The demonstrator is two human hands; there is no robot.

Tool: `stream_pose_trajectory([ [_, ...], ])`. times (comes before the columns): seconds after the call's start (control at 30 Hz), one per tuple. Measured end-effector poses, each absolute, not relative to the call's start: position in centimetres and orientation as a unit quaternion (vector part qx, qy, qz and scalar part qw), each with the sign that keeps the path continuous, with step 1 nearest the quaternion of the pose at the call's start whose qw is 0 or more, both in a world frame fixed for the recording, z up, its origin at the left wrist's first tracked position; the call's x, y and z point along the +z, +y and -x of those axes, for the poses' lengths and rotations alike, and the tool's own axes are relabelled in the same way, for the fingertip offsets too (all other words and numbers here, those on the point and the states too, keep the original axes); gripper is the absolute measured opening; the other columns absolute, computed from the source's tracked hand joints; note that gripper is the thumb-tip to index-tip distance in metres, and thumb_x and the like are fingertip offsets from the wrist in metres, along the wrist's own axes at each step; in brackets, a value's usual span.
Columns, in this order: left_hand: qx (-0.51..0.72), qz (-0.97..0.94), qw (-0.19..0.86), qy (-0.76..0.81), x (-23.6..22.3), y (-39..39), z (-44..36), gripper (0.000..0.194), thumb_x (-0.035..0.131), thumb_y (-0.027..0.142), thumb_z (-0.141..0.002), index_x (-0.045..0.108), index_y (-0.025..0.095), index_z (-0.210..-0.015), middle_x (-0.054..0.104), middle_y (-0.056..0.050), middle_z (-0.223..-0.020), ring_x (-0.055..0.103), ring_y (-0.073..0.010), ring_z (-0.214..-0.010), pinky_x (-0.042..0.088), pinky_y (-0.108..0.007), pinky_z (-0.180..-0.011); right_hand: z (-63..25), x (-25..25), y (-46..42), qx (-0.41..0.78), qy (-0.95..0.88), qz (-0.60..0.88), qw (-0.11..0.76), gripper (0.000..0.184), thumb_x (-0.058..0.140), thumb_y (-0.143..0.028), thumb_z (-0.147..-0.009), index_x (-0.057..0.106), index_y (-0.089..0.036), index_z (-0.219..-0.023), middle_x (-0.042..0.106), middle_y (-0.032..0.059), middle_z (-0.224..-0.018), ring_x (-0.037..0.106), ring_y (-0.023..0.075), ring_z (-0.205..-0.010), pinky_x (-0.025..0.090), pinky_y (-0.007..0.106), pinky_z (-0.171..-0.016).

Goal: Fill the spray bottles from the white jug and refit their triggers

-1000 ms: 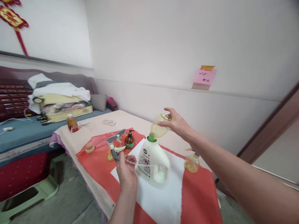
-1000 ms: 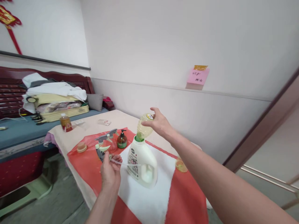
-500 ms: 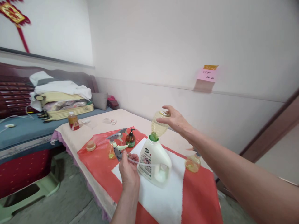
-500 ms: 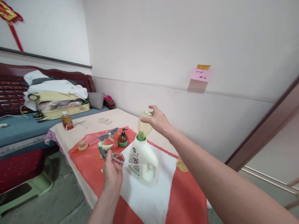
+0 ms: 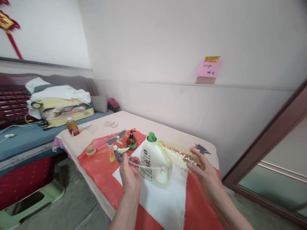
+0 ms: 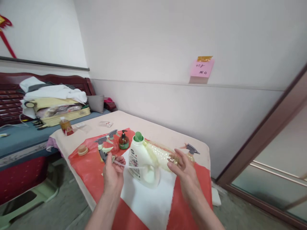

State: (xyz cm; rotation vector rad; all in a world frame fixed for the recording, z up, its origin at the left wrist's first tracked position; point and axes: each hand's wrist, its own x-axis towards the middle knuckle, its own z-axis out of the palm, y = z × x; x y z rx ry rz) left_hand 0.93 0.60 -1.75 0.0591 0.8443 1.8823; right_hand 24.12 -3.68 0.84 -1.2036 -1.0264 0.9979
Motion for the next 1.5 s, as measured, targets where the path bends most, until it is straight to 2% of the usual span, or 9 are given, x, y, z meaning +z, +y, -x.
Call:
stream_pose_trajectory([
  [0.2,0.786,-0.038,0.503,0.357,-1.4,0.6,-1.4,0.023,0.059,0.039,-0.085,0.052,0.017,-0.079,0.059,0.001,-0.063,0.058,-0.0110,-0.059,0.047,-0.024,-0.063,-26.9,-5.0,-5.8,0.511,-0.330,0.484,0.629,0.061,0.077,-0.049,-0.064,0.058,-0.029,-0.119,0.060,0.0066,-0.127,0.042,0.0310,-0.130,0.028,0.047,-0.109],
  [0.3,0.784,-0.045,0.503,0.360,-1.3,0.7,-1.7,0.024,0.059,0.039,-0.085,0.051,0.017,-0.078,0.057,0.002,-0.062,0.056,-0.0101,-0.058,0.046,-0.023,-0.062,-27.6,-6.2,-6.1,0.532,-0.326,0.471,0.623,0.056,0.074,-0.048,-0.067,0.060,-0.029,-0.117,0.062,0.0053,-0.124,0.045,0.0295,-0.126,0.030,0.043,-0.106],
  [0.43,0.779,-0.067,0.500,0.373,-1.6,0.8,-2.3,0.025,0.058,0.041,-0.085,0.052,0.018,-0.077,0.056,0.002,-0.062,0.056,-0.0105,-0.059,0.045,-0.023,-0.062,-27.7,-6.1,-6.2,0.533,-0.321,0.459,0.634,0.050,0.070,-0.047,-0.071,0.059,-0.029,-0.116,0.062,0.0043,-0.123,0.049,0.0278,-0.120,0.035,0.039,-0.098],
  [0.67,0.772,-0.084,0.500,0.383,-2.4,0.6,-3.2,0.026,0.060,0.043,-0.084,0.052,0.019,-0.079,0.058,0.001,-0.064,0.058,-0.0117,-0.061,0.047,-0.025,-0.067,-26.8,-5.7,-6.4,0.542,-0.311,0.438,0.646,0.050,0.069,-0.045,-0.075,0.057,-0.027,-0.119,0.061,0.0058,-0.119,0.048,0.0292,-0.120,0.035,0.042,-0.098],
  [0.87,0.735,-0.131,0.570,0.342,-2.7,-1.0,-6.0,0.030,0.061,0.048,-0.083,0.057,0.019,-0.082,0.067,-0.004,-0.076,0.064,-0.0161,-0.071,0.049,-0.029,-0.071,-22.2,-5.6,-7.8,0.572,-0.336,0.393,0.637,0.053,0.076,-0.041,-0.071,0.052,-0.026,-0.116,0.058,0.0080,-0.125,0.051,0.0288,-0.118,0.041,0.041,-0.096],
  [1.03,0.692,-0.153,0.630,0.318,-2.3,-2.4,-7.5,0.032,0.065,0.049,-0.078,0.060,0.018,-0.087,0.070,-0.009,-0.088,0.067,-0.0222,-0.080,0.050,-0.035,-0.075,-20.1,-6.0,-8.7,0.521,-0.401,0.393,0.643,0.058,0.079,-0.039,-0.070,0.048,-0.028,-0.118,0.058,0.0073,-0.121,0.053,0.0275,-0.115,0.046,0.038,-0.091],
  [1.17,0.675,-0.157,0.644,0.322,-2.1,-2.7,-7.1,0.031,0.065,0.046,-0.077,0.062,0.016,-0.083,0.071,-0.012,-0.094,0.067,-0.0258,-0.088,0.051,-0.037,-0.077,-21.0,-6.1,-8.8,0.488,-0.458,0.415,0.616,0.054,0.076,-0.039,-0.074,0.048,-0.029,-0.119,0.057,0.0066,-0.124,0.051,0.0275,-0.120,0.044,0.038,-0.096],
  [1.27,0.664,-0.169,0.655,0.319,-2.0,-2.7,-6.8,0.030,0.065,0.046,-0.077,0.064,0.016,-0.082,0.072,-0.013,-0.098,0.067,-0.0273,-0.093,0.051,-0.038,-0.079,-21.5,-5.6,-8.8,0.487,-0.467,0.426,0.603,0.051,0.074,-0.039,-0.076,0.048,-0.031,-0.119,0.056,0.0058,-0.127,0.050,0.0269,-0.122,0.043,0.039,-0.099],
  [1.5,0.678,-0.192,0.630,0.326,-1.8,-2.5,-6.8,0.030,0.067,0.045,-0.074,0.065,0.016,-0.083,0.072,-0.012,-0.098,0.067,-0.0273,-0.095,0.051,-0.039,-0.081,-21.1,-4.4,-9.0,0.457,-0.460,0.448,0.616,0.052,0.078,-0.041,-0.069,0.054,-0.028,-0.114,0.061,0.0070,-0.120,0.053,0.0290,-0.117,0.045,0.041,-0.095],
])
